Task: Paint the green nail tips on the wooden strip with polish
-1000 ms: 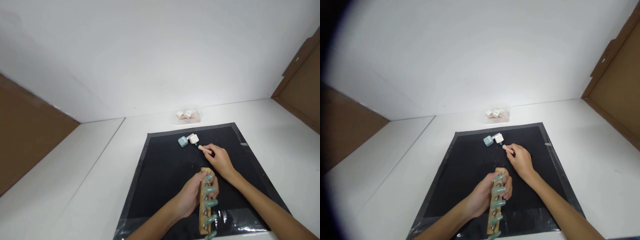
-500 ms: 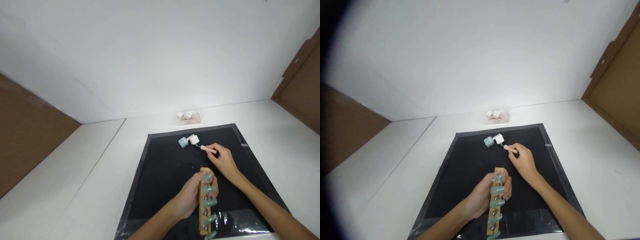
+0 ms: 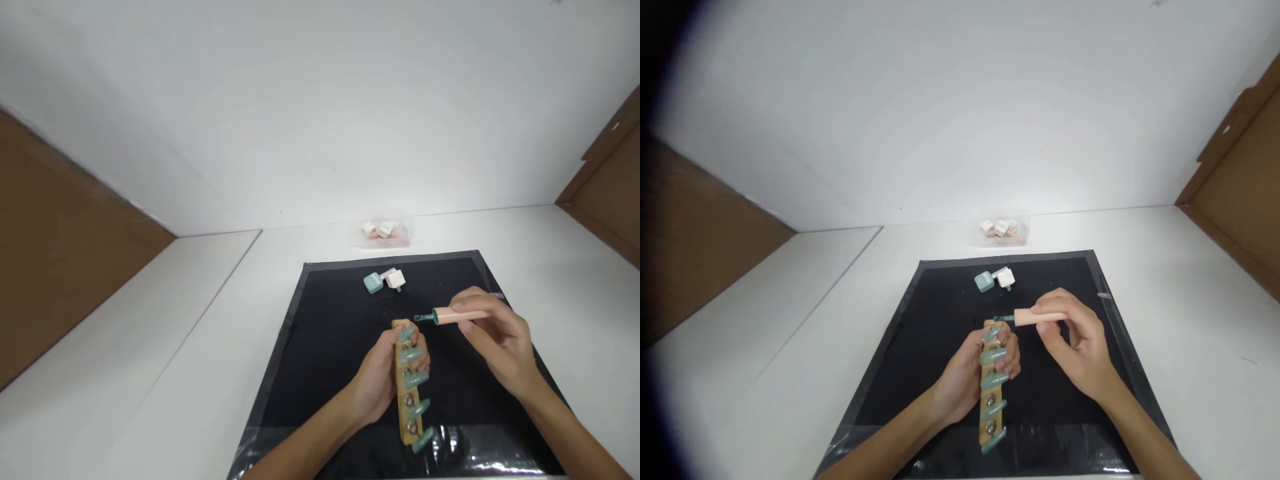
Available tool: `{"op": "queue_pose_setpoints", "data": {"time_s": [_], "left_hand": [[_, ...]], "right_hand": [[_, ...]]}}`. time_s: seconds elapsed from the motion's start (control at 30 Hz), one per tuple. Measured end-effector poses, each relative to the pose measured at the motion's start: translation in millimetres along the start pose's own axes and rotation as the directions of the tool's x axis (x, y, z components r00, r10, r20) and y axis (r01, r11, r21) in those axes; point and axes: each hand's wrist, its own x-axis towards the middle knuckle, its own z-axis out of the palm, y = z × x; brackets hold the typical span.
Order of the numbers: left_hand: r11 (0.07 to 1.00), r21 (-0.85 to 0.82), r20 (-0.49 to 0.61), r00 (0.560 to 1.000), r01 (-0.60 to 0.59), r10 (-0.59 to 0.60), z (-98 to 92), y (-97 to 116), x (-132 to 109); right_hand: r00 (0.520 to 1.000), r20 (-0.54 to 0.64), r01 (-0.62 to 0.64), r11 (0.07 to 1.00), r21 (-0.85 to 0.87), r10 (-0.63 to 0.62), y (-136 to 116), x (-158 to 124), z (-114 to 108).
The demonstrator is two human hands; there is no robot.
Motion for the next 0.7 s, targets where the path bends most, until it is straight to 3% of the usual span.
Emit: {"op": "queue_pose_setpoints", "data": {"time_s": [0.13, 0.23, 0.33, 0.47, 0.57, 0.7], "left_hand": [[0.999, 0.046, -0.022, 1.0, 0.001, 0.0, 0.1, -1, 0], [0.998, 0.062, -0.034, 0.999, -0.005, 0.007, 0.7, 0, 0], [0.998, 0.069, -0.036, 0.999, -0.009, 0.011, 1.2, 0, 0], [0.997, 0.071, -0.035, 0.999, -0.005, 0.008, 1.3, 0, 0], [0.999, 0.036, -0.034, 0.999, -0.004, 0.005, 0.7, -1, 1], [1.0, -0.011, -0.052, 0.999, 0.007, -0.008, -0.7, -1, 3]], "right_hand": [[0.998, 0.033, -0.047, 0.999, 0.006, 0.047, -5, 0, -1], [0.986, 0.011, -0.164, 0.986, -0.008, 0.164, -8, 1, 0], [0.947, 0.006, -0.321, 0.945, 0.059, 0.321, -8, 2, 3], [0.864, 0.061, -0.49, 0.807, 0.329, 0.5, -3, 5, 5], [0.853, 0.009, -0.462, 0.747, 0.479, 0.522, 1, 9, -2], [0.901, -0.096, -0.338, 0.824, 0.454, 0.423, 4, 14, -13]]}}
